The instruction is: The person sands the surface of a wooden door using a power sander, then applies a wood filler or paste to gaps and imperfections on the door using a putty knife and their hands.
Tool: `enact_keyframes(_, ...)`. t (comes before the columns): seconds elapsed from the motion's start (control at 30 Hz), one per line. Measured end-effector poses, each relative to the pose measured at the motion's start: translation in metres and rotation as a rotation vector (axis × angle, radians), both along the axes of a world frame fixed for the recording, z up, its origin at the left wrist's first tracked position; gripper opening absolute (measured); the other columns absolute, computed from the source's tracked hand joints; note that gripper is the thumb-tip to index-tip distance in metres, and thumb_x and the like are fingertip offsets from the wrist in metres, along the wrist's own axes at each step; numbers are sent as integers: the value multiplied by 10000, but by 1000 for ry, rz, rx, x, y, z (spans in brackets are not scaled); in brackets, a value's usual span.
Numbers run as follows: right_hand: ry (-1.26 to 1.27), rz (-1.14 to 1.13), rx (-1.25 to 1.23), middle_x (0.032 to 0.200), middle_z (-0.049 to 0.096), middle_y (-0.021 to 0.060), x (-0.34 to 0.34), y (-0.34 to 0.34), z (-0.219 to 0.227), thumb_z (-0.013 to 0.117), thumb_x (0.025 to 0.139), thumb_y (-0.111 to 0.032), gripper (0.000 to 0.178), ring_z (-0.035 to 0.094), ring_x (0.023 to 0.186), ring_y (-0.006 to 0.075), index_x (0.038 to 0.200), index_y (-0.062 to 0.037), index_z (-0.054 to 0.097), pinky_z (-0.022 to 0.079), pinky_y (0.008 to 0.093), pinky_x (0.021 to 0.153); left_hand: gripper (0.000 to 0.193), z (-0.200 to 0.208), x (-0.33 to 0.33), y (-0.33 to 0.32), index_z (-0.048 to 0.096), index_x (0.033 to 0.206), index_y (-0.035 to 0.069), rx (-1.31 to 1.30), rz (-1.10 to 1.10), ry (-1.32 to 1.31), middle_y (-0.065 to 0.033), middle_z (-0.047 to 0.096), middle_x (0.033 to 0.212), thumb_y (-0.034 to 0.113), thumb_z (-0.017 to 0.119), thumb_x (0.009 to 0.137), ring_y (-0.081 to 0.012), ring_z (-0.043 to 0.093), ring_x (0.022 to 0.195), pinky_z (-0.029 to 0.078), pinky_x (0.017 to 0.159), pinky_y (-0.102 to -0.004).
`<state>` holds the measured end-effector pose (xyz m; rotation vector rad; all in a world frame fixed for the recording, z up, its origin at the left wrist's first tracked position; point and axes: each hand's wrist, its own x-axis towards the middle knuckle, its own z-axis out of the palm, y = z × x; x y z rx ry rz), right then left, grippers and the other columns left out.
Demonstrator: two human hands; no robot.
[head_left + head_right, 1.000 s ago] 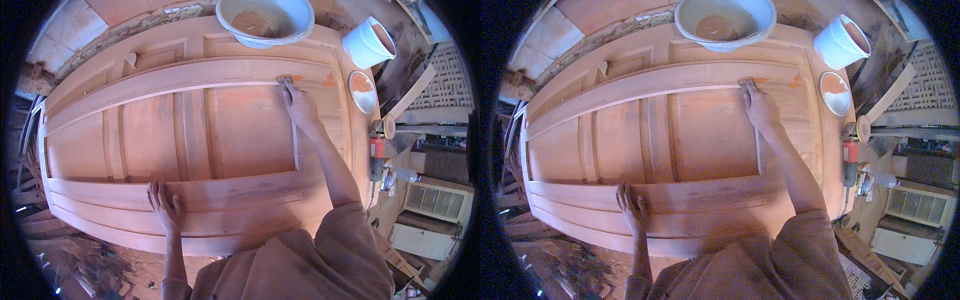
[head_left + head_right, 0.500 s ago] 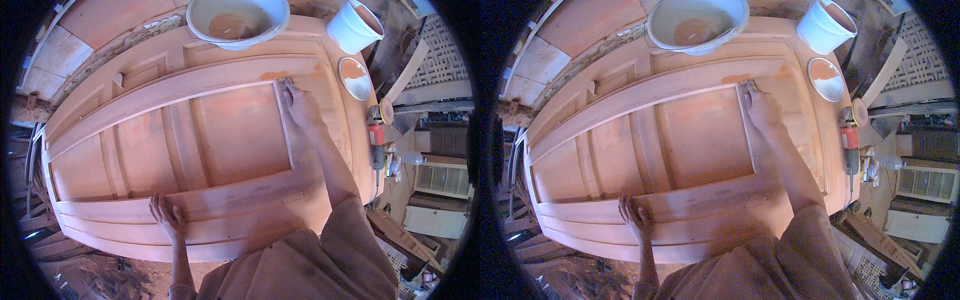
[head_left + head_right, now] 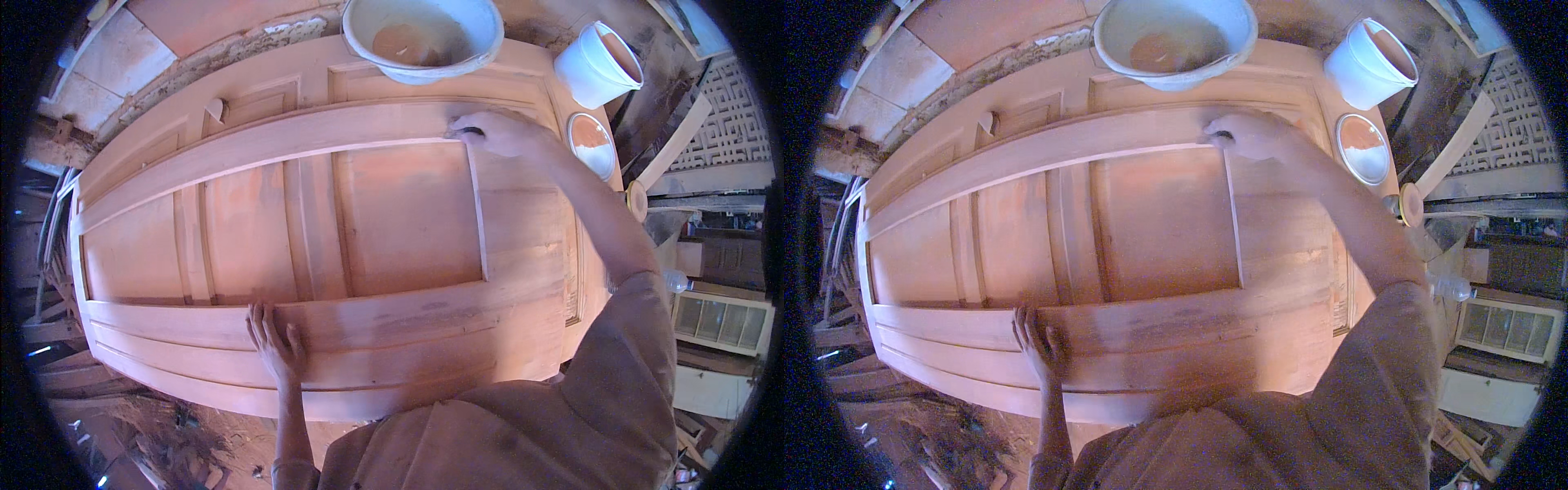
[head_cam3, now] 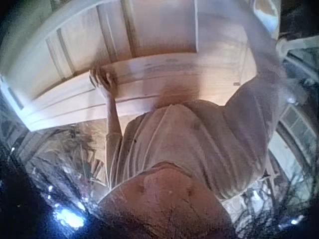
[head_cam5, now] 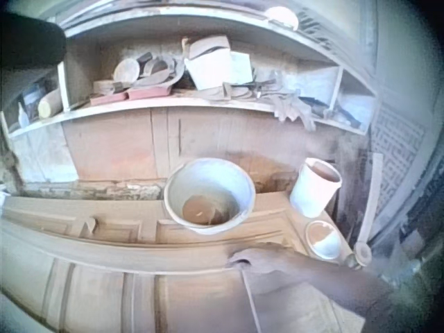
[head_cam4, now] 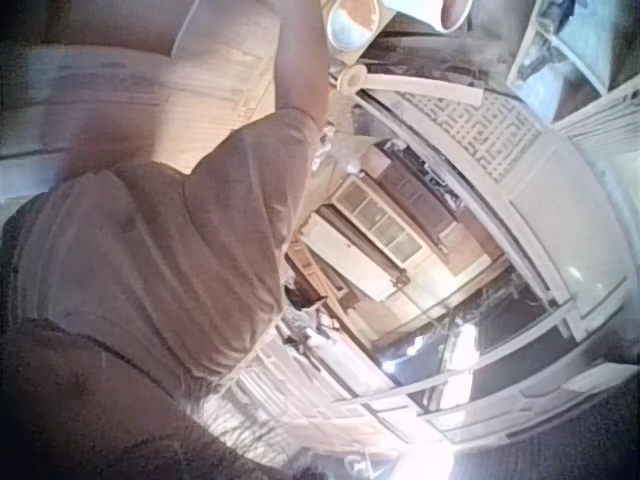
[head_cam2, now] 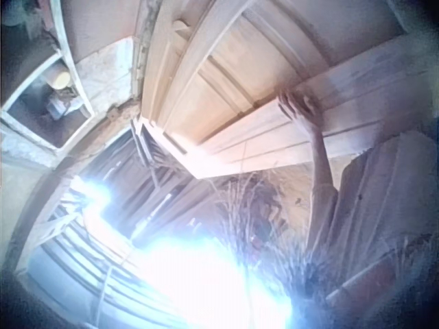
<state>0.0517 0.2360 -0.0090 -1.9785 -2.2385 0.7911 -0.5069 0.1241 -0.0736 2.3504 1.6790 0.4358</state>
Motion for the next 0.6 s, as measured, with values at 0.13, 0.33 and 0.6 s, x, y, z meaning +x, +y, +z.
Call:
enact_keyframes(0.13, -54, 11, -146, 1256, 669, 155, -2, -3, 27, 578, 995, -207, 328, 624, 1168, 320, 1276, -49, 634, 480, 407, 1012, 529, 9, -2, -4, 490, 1379, -8, -7, 33, 7, -234, 472, 1436, 326, 531, 971, -431, 362, 1408, 233, 1184, -575)
enact_keyframes(0.33, -116, -81, -152, 1078, 718, 138, 79, -39, 27, 619, 973, -290, 364, 691, 923, 259, 1255, -63, 656, 544, 379, 826, 514, 3, -1, 0, 498, 1366, -5, 7, 7, -17, -237, 468, 1440, 322, 538, 972, -431, 368, 1399, 238, 1181, -575)
enact_keyframes(0.6, 493, -770, 158, 862, 648, 49, -52, -80, 16, 604, 1000, -393, 522, 508, 579, 105, 1436, -120, 519, 439, 283, 529, 498, 4, -5, -1, 498, 1355, 5, -3, 31, -4, -225, 448, 1449, 318, 542, 970, -431, 351, 1406, 243, 1177, -581)
